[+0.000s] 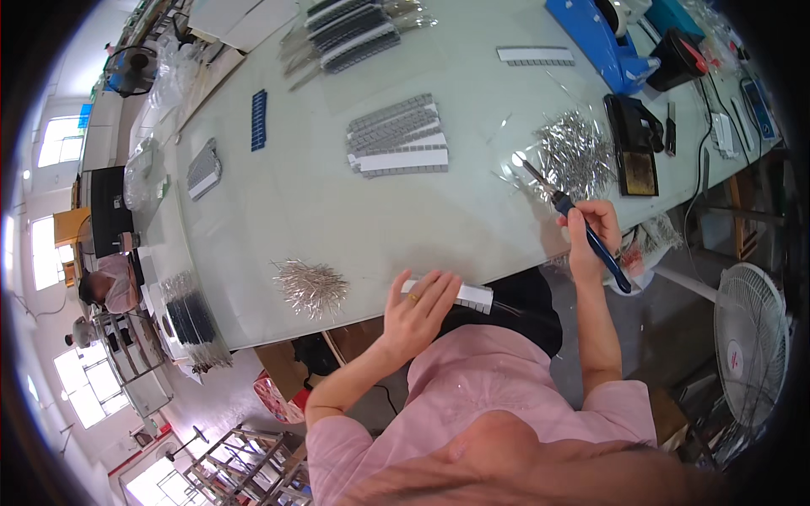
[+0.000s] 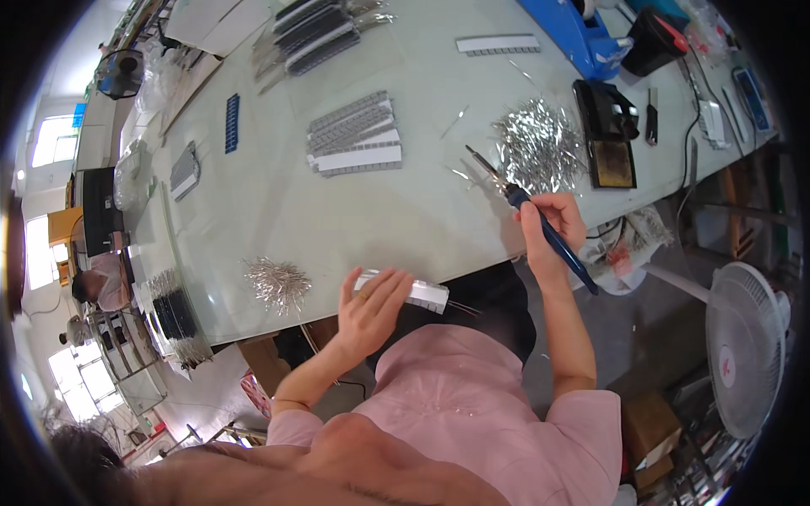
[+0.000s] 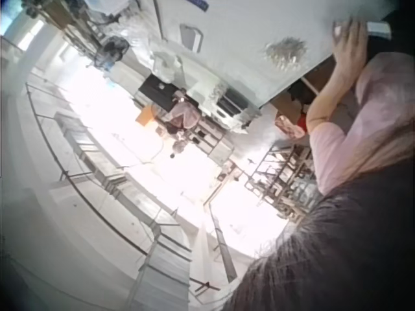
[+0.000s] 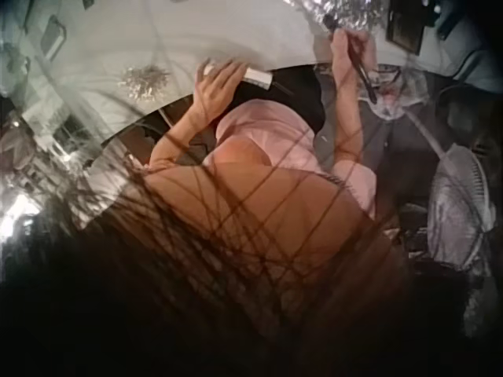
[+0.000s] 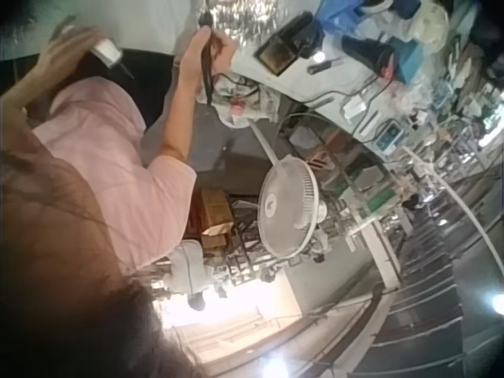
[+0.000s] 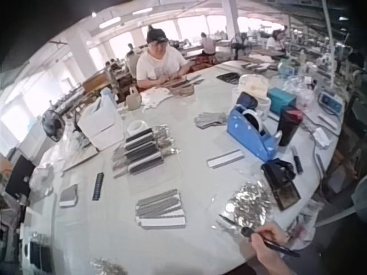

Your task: The recorder uses a soldering iron to attach small metal pins or wires to white component strips at a workbench.

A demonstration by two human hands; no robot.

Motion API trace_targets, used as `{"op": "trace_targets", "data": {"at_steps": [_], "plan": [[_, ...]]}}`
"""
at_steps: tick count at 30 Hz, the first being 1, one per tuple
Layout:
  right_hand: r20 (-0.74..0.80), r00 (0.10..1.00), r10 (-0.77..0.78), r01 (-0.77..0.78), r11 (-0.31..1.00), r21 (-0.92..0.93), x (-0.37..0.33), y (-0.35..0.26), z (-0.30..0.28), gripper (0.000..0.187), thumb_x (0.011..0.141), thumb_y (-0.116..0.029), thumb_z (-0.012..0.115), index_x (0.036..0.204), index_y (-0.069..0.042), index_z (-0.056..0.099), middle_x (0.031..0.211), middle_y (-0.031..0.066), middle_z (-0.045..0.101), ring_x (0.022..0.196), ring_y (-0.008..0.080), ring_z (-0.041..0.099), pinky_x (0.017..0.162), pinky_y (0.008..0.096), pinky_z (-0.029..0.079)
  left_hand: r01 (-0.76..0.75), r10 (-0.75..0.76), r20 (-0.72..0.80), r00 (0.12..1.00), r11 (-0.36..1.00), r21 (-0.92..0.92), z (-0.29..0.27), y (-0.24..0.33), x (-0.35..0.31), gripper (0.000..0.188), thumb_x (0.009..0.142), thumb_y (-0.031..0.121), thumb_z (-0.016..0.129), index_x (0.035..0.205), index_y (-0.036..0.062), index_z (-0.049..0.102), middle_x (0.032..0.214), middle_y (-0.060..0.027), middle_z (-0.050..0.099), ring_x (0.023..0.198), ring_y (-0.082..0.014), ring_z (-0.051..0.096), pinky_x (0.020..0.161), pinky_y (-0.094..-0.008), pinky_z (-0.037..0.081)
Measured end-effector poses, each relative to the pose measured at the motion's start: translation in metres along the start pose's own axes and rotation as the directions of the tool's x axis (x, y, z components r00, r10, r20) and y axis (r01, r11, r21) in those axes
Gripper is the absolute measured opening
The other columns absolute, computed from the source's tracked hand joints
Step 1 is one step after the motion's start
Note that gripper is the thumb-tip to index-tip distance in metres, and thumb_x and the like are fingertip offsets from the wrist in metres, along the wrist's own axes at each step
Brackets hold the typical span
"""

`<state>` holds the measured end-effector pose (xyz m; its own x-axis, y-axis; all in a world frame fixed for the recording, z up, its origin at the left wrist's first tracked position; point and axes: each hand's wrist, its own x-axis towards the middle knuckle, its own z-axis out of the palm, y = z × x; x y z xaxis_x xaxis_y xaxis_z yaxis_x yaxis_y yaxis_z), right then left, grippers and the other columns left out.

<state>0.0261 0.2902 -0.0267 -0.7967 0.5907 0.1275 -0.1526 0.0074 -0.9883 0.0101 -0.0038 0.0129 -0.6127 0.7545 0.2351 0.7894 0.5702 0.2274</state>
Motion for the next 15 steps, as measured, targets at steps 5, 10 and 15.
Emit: {"op": "trace_targets", "data": {"at_steps": [5, 10, 15], "plan": [[-0.102, 0.995, -0.021, 0.024, 0.999, 0.030, 0.001, 0.008, -0.004, 0.012, 0.091, 0.000, 0.065, 0.099, -0.001, 0.056, 0.086, 0.0048, 0.064, 0.073, 0.0106, 0.065, 0.067, 0.0209, 0.051, 0.069, -0.065, -0.117, 0.991, 0.997, 0.029, -0.038, -0.082, 0.090, 0.027, 0.085, 0.002, 0.059, 0.110, 0.0083, 0.068, 0.110, -0.0060, 0.070, 0.102, -0.0227, 0.066, 0.106, -0.0497, 0.039], [-0.072, 0.996, -0.051, 0.047, 0.998, -0.051, 0.001, 0.014, -0.002, 0.013, 0.090, 0.000, 0.066, 0.097, 0.000, 0.056, 0.082, 0.0056, 0.066, 0.072, 0.0102, 0.065, 0.066, 0.0213, 0.051, 0.116, -0.060, -0.407, 0.912, 0.987, 0.114, -0.028, -0.208, 0.201, 0.024, 0.089, 0.008, 0.062, 0.111, 0.0107, 0.069, 0.104, -0.0065, 0.070, 0.098, -0.0255, 0.065, 0.099, -0.0455, 0.042], [0.012, 0.998, -0.053, 0.055, 0.986, -0.155, 0.000, 0.016, -0.003, 0.011, 0.090, 0.002, 0.063, 0.098, 0.000, 0.055, 0.081, 0.0080, 0.066, 0.070, 0.0097, 0.063, 0.066, 0.0223, 0.050, 0.096, 0.059, -0.438, 0.897, 0.941, 0.323, -0.004, -0.262, 0.257, 0.024, 0.088, 0.014, 0.066, 0.112, 0.0129, 0.070, 0.110, -0.0038, 0.067, 0.103, -0.0244, 0.061, 0.096, -0.0419, 0.042]]}}
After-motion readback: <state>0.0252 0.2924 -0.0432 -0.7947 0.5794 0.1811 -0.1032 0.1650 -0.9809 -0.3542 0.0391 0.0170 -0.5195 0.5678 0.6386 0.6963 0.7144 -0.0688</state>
